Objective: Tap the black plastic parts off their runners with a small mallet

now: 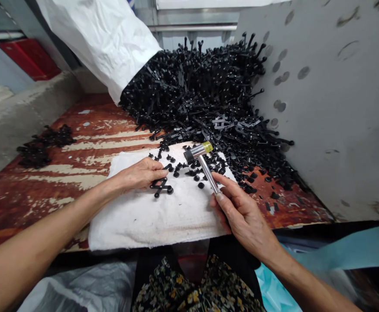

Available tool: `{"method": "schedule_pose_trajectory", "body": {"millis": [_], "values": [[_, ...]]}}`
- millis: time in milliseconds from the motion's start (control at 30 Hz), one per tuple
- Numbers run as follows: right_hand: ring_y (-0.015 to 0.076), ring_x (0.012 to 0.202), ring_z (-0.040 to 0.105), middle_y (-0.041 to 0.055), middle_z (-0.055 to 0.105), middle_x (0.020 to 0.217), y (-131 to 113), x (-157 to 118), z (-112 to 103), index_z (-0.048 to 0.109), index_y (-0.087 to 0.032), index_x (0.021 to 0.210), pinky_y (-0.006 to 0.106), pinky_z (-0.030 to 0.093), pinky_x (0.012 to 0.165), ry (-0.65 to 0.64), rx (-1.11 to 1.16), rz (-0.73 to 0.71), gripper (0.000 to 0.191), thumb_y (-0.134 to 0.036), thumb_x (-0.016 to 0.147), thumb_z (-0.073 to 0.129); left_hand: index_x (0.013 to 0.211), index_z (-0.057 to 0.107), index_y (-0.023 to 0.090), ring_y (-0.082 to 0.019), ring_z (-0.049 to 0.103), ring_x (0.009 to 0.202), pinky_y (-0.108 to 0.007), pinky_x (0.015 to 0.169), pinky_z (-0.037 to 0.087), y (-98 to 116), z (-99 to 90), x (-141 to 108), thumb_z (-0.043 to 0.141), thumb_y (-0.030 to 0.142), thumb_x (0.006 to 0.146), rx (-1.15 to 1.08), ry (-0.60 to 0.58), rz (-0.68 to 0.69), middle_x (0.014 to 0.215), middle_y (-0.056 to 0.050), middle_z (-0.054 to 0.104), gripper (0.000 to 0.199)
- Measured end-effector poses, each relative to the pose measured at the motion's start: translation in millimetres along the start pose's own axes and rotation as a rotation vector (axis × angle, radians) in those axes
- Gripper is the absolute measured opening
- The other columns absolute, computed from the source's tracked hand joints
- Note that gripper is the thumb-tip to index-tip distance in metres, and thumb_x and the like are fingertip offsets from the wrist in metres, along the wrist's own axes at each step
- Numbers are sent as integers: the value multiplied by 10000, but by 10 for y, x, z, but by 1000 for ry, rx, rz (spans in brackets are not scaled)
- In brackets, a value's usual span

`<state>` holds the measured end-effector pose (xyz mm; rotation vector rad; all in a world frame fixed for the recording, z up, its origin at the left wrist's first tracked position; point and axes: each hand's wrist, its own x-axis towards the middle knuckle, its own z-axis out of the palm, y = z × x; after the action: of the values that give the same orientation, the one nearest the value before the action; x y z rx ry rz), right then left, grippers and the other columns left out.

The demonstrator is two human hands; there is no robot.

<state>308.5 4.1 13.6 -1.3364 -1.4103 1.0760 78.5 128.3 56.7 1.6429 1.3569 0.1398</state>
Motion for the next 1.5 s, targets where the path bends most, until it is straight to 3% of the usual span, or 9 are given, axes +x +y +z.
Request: {"method": "schedule_pose_trajectory", "body": {"millis": [167,333,467,700,867,1033,1200,1333,1500], "values": [[114,588,496,24,616,816,-23,-3,7,461,-206,1404,229,400,484,3,-36,-8,463,-303,954,421,506,459,175,-61,248,370,-209,386,147,77,-31,21,548,308,798,71,20,-43,411,46,336,333],[162,747,615,38,646,808,-63,24,-9,490,-172,1389,310,531,711,-31,-169,-64,457,-240,944,410,504,462,179,-64,257,371,-215,387,145,63,-25,30,582,312,760,125,43,-24,415,42,351,312],[210,972,645,126,666,1128,-118,137,11,481,-157,1407,381,529,879,-60,-369,-293,498,-158,919,382,503,471,182,-73,275,347,-223,373,148,42,-35,57,595,308,736,161,45,-42,406,34,370,292],[209,629,594,145,635,956,-197,319,82,416,-140,1470,389,539,601,-171,-956,-329,658,-36,825,341,500,480,183,-79,292,327,-217,346,167,3,-45,79,587,307,745,159,49,-7,381,32,367,295],[197,731,590,103,610,969,-155,290,69,298,-200,1522,331,531,653,-32,-860,-489,674,-59,864,328,503,474,187,-80,296,318,-216,338,170,-7,-49,79,594,309,746,115,35,3,377,34,374,297],[193,612,551,119,610,905,-187,296,46,410,-139,1467,354,518,576,-159,-936,-429,647,-36,833,329,486,465,187,-83,313,316,-220,344,186,1,-31,83,610,287,728,80,30,4,382,28,393,299],[200,705,581,113,608,934,-233,279,71,319,-179,1513,339,534,650,30,-806,-497,645,-72,877,325,483,458,192,-85,298,320,-226,351,177,15,-7,87,609,313,730,67,31,-21,378,32,376,314],[157,591,554,88,628,901,-252,312,79,414,-222,1462,298,502,602,-145,-956,-339,694,-24,798,391,487,448,192,-85,296,361,-232,377,180,-67,-44,104,604,334,724,120,67,7,408,33,387,317],[180,770,607,72,646,929,-421,382,95,545,-161,1269,329,514,714,-7,-416,-291,382,-225,914,419,557,479,185,-98,358,460,-227,449,246,-38,-16,-93,563,401,773,191,35,237,499,27,440,317]]}}
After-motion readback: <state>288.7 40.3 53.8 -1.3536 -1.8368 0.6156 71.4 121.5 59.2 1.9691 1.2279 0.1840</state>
